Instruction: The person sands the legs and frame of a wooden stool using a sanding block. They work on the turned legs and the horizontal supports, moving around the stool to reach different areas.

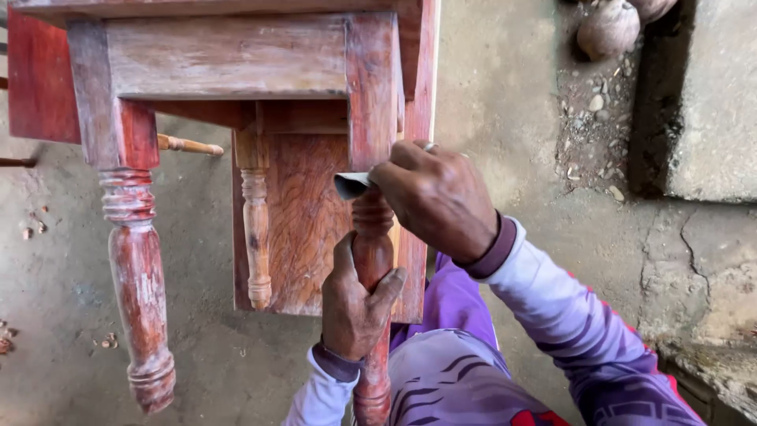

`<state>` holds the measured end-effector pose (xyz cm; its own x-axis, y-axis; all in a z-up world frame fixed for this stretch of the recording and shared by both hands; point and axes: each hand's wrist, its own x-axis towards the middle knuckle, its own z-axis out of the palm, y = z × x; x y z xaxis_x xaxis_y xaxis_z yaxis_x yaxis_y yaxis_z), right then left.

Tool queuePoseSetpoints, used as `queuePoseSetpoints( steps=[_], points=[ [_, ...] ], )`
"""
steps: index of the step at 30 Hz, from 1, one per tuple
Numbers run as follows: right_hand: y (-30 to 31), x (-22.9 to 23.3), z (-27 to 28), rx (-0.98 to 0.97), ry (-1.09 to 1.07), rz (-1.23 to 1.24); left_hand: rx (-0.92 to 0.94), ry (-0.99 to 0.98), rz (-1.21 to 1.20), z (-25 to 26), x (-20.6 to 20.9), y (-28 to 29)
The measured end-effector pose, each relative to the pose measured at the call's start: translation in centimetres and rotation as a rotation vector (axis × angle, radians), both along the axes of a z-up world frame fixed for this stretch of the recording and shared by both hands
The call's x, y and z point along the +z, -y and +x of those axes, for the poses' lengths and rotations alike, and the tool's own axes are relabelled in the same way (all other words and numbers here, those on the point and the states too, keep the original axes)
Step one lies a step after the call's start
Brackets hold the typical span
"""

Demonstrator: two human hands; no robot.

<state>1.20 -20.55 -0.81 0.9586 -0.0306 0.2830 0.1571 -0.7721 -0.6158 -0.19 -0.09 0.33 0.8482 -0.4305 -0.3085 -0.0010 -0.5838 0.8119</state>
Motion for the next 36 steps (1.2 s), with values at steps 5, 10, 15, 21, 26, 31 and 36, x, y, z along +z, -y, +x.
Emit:
queuePoseSetpoints(
  steps=[5, 10, 15, 21, 26, 31, 36],
  points=[
    [0.3, -1.1, -0.4, -0.036, 0.134, 0.071, 0.027, 0.014, -0.020, 0.3, -0.6, 0.4],
    [-0.2, -0.3, -0.4, 0.006, 0.129, 0.073, 0.018, -0.023, 0.036, -0.2, 0.1, 0.0],
    [-0.5, -0.3, -1.2, -0.026, 0.110, 0.159, 0.020, -0.035, 0.009, -0.3, 0.0, -0.4],
    [-1.6, -5.9, -3.1, -0.223, 0.127, 0.312, 0.030, -0.045, 0.024, 0.3, 0.9, -0.6],
    [-1.6, -9.2, -2.7, -0.239, 0.168, 0.456, 0.028, -0.007, 0.031, -0.2, 0.2, -0.3],
    [-2.3, -10.9, -2.5, -0.323, 0.177, 0.630, 0.022, -0.027, 0.060, -0.5, -0.4, -0.4],
    [-2.0, -9.6, -3.0, -0.319, 0.181, 0.573, 0.031, -0.045, 0.027, -0.5, 0.1, -0.5]
  ],
)
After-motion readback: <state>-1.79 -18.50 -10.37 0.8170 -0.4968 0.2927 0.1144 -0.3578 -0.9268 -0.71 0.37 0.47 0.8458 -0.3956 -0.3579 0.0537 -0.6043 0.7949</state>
